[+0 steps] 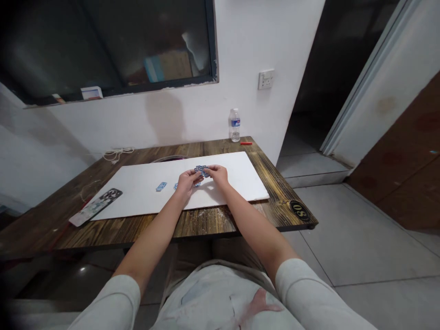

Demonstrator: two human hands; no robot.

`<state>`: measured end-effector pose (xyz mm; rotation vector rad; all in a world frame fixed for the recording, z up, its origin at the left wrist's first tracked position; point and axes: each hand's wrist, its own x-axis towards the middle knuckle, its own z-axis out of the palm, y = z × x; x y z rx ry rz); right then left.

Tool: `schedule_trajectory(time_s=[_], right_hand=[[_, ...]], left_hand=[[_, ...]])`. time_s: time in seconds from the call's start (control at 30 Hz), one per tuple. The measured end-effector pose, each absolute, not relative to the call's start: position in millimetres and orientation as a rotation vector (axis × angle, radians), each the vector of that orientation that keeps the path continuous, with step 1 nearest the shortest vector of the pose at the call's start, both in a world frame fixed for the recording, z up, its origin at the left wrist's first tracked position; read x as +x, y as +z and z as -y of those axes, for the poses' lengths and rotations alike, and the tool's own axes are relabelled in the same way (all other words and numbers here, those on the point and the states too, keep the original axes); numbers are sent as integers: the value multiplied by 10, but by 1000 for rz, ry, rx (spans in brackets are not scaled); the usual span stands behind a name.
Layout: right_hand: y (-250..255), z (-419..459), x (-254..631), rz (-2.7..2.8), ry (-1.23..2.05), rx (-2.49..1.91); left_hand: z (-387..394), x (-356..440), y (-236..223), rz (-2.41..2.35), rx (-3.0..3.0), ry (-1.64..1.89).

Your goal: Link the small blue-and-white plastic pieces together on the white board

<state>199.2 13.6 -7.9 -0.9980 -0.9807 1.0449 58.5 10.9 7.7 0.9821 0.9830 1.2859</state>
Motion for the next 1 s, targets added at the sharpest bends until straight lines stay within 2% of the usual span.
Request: schedule_trajectory(time_s=[0.43,1.0], right_hand=[[-73,-120,1956,950,1140,-897],[-133,-101,1957,959,1115,-965]], left_hand=[[-129,565,61,-963,943,1379],[-139,552,31,-1052,983,1292]])
